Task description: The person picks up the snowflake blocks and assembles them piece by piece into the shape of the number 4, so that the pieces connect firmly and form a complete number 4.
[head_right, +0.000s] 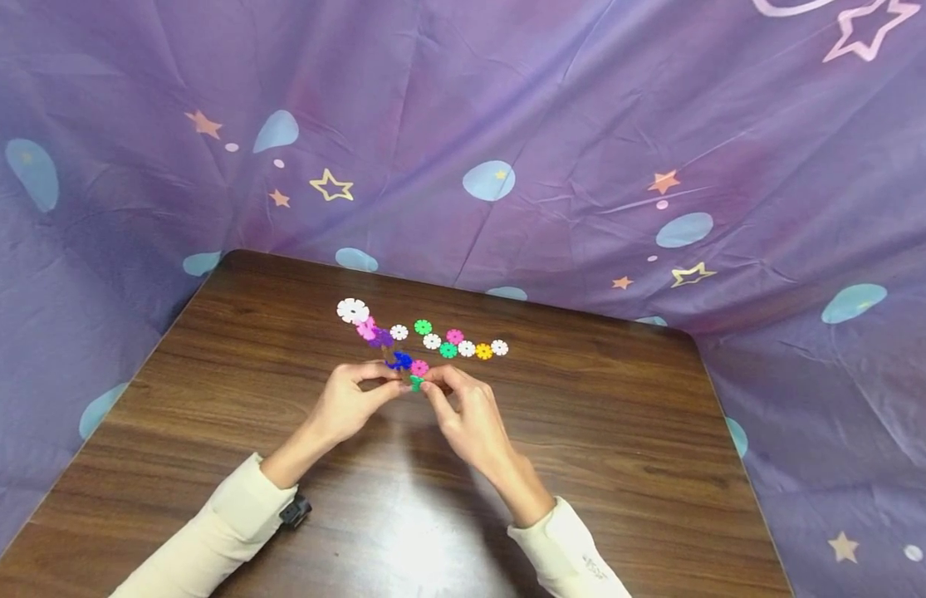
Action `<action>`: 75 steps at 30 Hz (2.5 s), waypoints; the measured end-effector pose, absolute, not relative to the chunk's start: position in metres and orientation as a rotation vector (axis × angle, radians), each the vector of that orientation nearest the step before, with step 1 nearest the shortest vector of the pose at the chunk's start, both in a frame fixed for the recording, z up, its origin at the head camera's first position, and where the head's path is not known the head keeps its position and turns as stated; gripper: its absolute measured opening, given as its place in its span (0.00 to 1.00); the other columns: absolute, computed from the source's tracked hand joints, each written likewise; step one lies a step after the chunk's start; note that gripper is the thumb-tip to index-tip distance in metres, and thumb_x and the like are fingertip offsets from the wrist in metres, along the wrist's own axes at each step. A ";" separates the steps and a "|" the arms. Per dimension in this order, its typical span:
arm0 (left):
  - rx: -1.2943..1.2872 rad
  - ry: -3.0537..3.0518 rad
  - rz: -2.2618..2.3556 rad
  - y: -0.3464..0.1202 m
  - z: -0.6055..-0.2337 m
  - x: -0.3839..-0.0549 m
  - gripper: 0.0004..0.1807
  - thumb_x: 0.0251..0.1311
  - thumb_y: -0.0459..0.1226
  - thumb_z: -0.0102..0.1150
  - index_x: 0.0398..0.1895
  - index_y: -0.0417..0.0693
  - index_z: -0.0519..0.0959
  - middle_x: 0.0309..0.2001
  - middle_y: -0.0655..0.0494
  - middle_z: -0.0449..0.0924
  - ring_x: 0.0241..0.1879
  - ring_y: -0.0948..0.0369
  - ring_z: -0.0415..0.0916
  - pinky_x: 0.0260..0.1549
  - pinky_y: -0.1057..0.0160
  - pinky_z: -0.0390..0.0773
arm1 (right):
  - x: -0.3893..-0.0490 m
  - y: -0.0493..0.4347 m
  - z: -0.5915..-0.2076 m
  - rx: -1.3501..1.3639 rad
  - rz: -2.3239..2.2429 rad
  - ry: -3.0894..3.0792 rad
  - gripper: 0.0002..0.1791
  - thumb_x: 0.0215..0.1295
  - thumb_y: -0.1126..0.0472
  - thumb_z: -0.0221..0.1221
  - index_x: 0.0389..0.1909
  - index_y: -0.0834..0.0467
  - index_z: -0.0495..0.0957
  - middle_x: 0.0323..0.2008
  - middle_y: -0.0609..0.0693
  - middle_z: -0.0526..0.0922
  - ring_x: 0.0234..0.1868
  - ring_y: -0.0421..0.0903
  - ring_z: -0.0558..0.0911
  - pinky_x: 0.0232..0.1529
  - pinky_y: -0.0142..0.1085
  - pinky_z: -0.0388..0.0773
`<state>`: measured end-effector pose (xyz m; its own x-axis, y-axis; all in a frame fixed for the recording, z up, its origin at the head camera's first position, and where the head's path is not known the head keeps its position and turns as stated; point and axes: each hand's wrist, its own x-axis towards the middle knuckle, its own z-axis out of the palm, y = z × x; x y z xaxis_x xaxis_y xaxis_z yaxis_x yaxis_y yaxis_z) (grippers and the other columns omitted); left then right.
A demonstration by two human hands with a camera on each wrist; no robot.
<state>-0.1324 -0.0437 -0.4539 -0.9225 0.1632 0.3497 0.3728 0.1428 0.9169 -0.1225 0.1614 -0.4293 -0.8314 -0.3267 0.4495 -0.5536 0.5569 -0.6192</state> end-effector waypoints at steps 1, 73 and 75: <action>-0.531 -2.238 -1.859 -0.045 -0.454 -0.133 0.04 0.58 0.29 0.71 0.36 0.38 0.89 0.40 0.44 0.91 0.37 0.59 0.85 0.40 0.67 0.84 | -0.123 0.162 -0.430 0.728 1.141 -2.514 0.03 0.72 0.63 0.63 0.42 0.55 0.85 0.33 0.47 0.89 0.35 0.38 0.84 0.39 0.37 0.85; -0.428 -2.228 -1.786 -0.049 -0.455 -0.131 0.04 0.58 0.30 0.71 0.36 0.39 0.89 0.42 0.44 0.91 0.36 0.53 0.87 0.37 0.69 0.85 | -0.155 0.172 -0.449 0.321 1.564 -2.690 0.06 0.73 0.66 0.59 0.47 0.62 0.75 0.27 0.59 0.85 0.27 0.53 0.84 0.27 0.31 0.81; -0.435 -2.223 -1.789 -0.049 -0.456 -0.131 0.04 0.59 0.30 0.71 0.36 0.39 0.89 0.42 0.44 0.91 0.36 0.53 0.87 0.37 0.69 0.85 | -0.152 0.171 -0.444 0.332 1.582 -2.671 0.06 0.73 0.65 0.59 0.46 0.61 0.75 0.27 0.59 0.84 0.28 0.56 0.84 0.27 0.31 0.80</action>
<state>-0.1313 -0.0494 -0.4561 -0.9230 0.0720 0.3780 0.3846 0.1998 0.9012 -0.1523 0.1707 -0.4442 -0.9772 -0.1719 0.1247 -0.1920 0.4638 -0.8649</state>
